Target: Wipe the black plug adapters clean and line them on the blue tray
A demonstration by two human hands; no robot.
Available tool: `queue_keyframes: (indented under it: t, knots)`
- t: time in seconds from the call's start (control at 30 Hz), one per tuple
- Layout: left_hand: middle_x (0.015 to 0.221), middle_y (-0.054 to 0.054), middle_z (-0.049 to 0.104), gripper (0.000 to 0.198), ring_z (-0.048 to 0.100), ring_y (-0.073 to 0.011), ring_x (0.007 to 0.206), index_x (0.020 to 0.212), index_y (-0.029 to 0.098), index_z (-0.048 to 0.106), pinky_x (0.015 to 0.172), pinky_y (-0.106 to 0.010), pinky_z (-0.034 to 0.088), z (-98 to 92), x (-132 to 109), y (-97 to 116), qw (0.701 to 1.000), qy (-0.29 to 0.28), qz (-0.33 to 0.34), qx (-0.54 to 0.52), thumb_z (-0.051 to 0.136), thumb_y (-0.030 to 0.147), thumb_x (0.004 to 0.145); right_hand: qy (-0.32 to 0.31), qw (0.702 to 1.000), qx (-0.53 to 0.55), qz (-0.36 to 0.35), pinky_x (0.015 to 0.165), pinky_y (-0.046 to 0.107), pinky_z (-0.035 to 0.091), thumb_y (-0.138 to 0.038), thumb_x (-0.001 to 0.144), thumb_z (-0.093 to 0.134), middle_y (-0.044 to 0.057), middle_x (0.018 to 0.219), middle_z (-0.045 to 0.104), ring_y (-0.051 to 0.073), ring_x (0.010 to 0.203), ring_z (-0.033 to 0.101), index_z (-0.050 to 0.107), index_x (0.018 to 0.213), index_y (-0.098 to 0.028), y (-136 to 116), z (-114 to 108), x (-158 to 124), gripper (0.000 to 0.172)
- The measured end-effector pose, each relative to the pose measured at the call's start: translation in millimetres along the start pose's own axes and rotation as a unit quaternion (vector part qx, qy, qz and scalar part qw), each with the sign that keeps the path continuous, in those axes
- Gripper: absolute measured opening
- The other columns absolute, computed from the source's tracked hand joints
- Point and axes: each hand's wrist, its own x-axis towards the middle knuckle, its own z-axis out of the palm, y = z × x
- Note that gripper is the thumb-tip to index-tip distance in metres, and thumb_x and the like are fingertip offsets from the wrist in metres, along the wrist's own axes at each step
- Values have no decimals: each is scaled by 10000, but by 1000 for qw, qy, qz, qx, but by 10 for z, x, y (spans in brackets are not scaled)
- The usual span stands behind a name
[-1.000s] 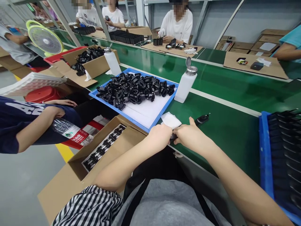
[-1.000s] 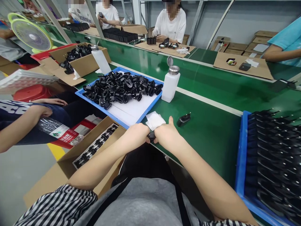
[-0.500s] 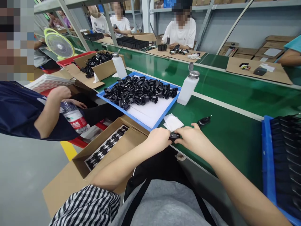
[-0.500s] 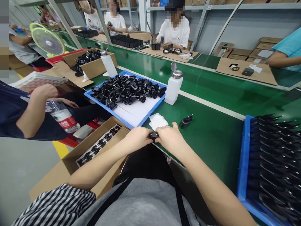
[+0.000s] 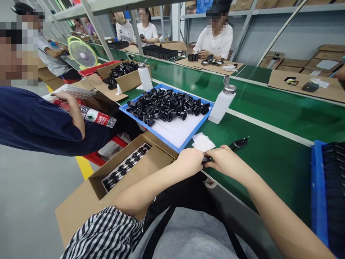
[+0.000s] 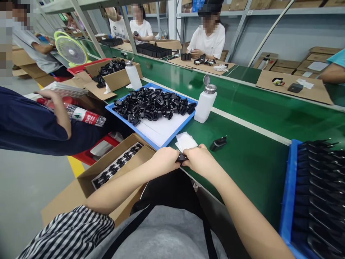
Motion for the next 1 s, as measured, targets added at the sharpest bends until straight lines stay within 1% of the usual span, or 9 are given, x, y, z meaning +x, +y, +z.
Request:
queue_keyframes:
  t: [0.1, 0.23, 0.4, 0.53, 0.6, 0.77, 0.83, 0.9, 1.0]
  knots:
    - [693, -83, 612, 215, 587, -211, 665, 785, 131, 595, 576, -289, 455, 40, 1, -46, 1000, 8, 15, 5, 456, 276, 707, -14, 1000, 1, -1, 680, 305, 326, -219, 695, 569, 17, 622, 614, 164, 610, 550, 570, 690, -159, 2, -22, 5, 61]
    - [725, -70, 621, 229, 586, -213, 709, 808, 143, 599, 594, -272, 451, 26, 50, -111, 999, -14, 33, -34, 534, 310, 666, -13, 999, 30, 15, 590, 260, 331, -218, 686, 580, 17, 654, 622, 162, 613, 542, 585, 691, -171, 8, -30, -2, 48]
    - [766, -84, 629, 270, 584, -216, 729, 796, 131, 614, 588, -253, 445, -76, 163, -100, 997, -65, 12, -38, 619, 305, 589, -17, 998, 60, 27, 539, 244, 320, -230, 668, 595, 0, 660, 619, 152, 584, 530, 596, 706, -184, 46, -21, 17, 60]
    - [652, -63, 626, 250, 585, -182, 628, 746, 123, 621, 546, -235, 438, -147, 272, -68, 989, -141, -8, -39, 644, 281, 554, -43, 998, 51, 20, 562, 255, 327, -241, 670, 591, 8, 653, 620, 163, 605, 537, 601, 712, -172, 58, -37, 57, 81]
    - [626, -60, 621, 254, 582, -181, 608, 732, 121, 623, 538, -237, 435, -162, 306, -48, 985, -165, -13, -42, 662, 267, 528, -51, 998, 35, 19, 599, 272, 332, -226, 669, 591, 21, 670, 625, 176, 628, 544, 603, 705, -165, 39, -44, 63, 72]
    - [771, -97, 615, 281, 573, -217, 720, 781, 121, 622, 560, -251, 420, -134, 294, -30, 990, -128, -36, -45, 664, 244, 531, -29, 998, 43, 28, 711, 309, 320, -204, 691, 560, 7, 687, 630, 176, 672, 556, 600, 689, -195, -27, -15, 37, 41]
    - [740, -82, 611, 284, 569, -212, 703, 772, 128, 626, 540, -244, 407, -88, 271, -76, 990, -125, -32, -59, 667, 260, 524, -22, 999, 33, 30, 711, 309, 322, -220, 689, 565, 12, 675, 629, 178, 673, 557, 592, 684, -186, -30, 12, 32, 44]
    - [662, -43, 599, 299, 562, -192, 660, 775, 152, 629, 513, -230, 387, -14, 238, -147, 987, -114, -14, -109, 666, 303, 520, -19, 999, 16, 26, 697, 306, 327, -246, 687, 572, 23, 679, 629, 183, 677, 557, 585, 696, -174, -18, 39, 37, 74]
    - [571, 12, 561, 335, 542, -153, 601, 849, 189, 615, 501, -213, 363, 112, 166, -239, 976, -65, 5, -209, 619, 375, 570, -17, 1000, -3, 19, 684, 309, 330, -288, 689, 572, 37, 699, 630, 190, 694, 556, 583, 737, -162, 10, 63, 55, 136]
